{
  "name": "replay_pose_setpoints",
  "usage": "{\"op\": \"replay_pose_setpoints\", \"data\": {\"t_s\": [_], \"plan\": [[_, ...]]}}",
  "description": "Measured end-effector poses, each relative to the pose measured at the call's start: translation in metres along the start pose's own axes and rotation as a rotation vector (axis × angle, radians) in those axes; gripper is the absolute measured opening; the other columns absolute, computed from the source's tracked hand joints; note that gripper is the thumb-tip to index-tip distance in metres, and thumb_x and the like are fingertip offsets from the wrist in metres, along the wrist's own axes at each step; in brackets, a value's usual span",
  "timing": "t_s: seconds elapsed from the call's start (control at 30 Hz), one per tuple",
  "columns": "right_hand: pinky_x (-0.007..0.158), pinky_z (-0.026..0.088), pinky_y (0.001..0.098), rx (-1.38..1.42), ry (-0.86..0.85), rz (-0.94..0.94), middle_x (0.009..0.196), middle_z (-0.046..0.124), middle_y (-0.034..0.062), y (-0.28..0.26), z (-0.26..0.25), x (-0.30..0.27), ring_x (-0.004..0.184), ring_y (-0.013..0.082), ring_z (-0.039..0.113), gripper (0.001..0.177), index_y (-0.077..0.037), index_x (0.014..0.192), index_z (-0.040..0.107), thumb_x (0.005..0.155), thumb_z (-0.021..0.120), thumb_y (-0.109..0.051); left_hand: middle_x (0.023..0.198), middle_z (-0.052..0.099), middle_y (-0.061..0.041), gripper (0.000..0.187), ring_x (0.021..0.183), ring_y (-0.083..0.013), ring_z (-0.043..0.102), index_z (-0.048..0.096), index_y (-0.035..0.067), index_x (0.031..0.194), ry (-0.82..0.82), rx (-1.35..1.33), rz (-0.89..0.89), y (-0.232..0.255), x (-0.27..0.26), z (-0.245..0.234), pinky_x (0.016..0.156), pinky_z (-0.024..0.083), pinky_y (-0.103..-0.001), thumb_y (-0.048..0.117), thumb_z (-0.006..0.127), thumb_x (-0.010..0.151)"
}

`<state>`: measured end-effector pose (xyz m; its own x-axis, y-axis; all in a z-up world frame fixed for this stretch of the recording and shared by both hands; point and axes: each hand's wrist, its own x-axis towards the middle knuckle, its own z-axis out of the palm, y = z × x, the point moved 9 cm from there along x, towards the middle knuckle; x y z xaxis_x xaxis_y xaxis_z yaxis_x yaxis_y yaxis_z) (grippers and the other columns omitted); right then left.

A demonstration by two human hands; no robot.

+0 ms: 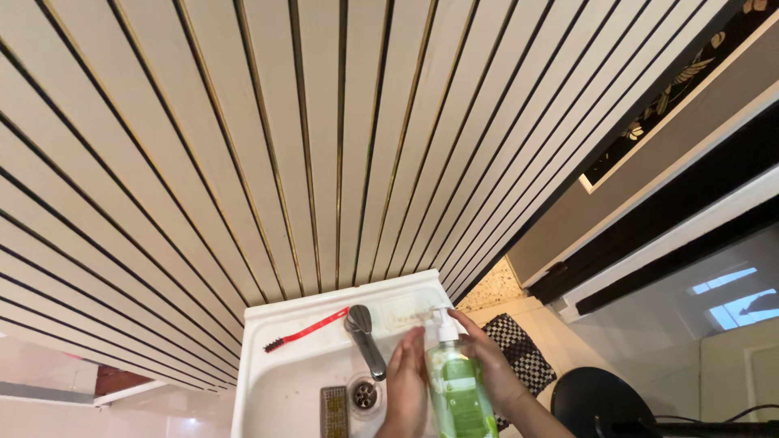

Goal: The person cleans a small white sink by applying liquid soap and scrubbing the faucet, basin, and the adjacent slatted wall using a pink brush, a red toothbrush, and a cleaning sponge.

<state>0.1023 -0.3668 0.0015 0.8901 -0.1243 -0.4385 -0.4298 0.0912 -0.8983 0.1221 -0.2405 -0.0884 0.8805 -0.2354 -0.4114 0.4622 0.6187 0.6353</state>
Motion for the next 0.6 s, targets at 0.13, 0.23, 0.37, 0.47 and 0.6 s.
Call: {"op": "replay_pose_setpoints", "data": {"t_s": [0.13,0.23,0.37,0.47,0.6], "plan": [[0.11,0.041,0.0363,-0.134,-0.01,0.067,0.137,0.056,0.0171,0.003,0.001,0.007,0.126,0.029,0.055,0.087,-0.026,0.158,0.042,0.071,0.05,-0.025,0.165,0.034,-0.003,0.065,0.15,-0.0205,0.031,0.035,0.016,0.159,-0.053,0.566,0.004,0.05,0.022,0.012,0.121,0.022,-0.035,0.049,0.024,0.103],[0.112,0.04,0.038,-0.156,-0.009,0.096,0.14,0.055,0.0213,0.004,0.012,0.013,0.129,0.0325,0.052,0.088,-0.029,0.158,0.042,0.07,0.05,-0.024,0.165,0.038,-0.01,0.064,0.151,-0.0217,0.035,0.03,0.009,0.157,-0.156,0.399,0.103,0.073,0.041,0.009,0.12,0.025,-0.035,0.044,0.033,0.104],[0.111,0.044,0.044,-0.071,-0.052,0.034,0.135,0.056,0.029,-0.003,0.026,0.016,0.123,0.0414,0.054,0.086,-0.028,0.158,0.042,0.072,0.049,-0.022,0.146,0.064,-0.027,0.066,0.135,-0.0341,0.058,0.055,-0.006,0.144,-0.242,0.596,0.021,0.061,0.031,0.013,0.113,0.042,-0.039,0.045,0.042,0.105],[0.112,0.043,0.0417,-0.056,-0.035,0.053,0.137,0.058,0.024,-0.005,0.027,0.018,0.127,0.0376,0.055,0.085,-0.031,0.159,0.035,0.076,0.046,-0.024,0.155,0.044,-0.02,0.075,0.141,-0.0279,0.047,0.03,0.001,0.157,-0.202,0.903,-0.383,0.042,-0.007,-0.001,0.117,0.038,-0.037,0.045,0.056,0.102],[0.108,0.045,0.0396,-0.208,-0.001,-0.017,0.14,0.054,0.0174,-0.022,0.032,0.015,0.13,0.0319,0.055,0.085,-0.035,0.161,0.03,0.081,0.059,-0.034,0.148,0.055,-0.018,0.074,0.136,-0.0259,0.055,0.031,0.0,0.153,-0.341,0.882,-0.221,0.054,-0.011,0.018,0.112,0.043,-0.033,0.036,0.062,0.095]]}}
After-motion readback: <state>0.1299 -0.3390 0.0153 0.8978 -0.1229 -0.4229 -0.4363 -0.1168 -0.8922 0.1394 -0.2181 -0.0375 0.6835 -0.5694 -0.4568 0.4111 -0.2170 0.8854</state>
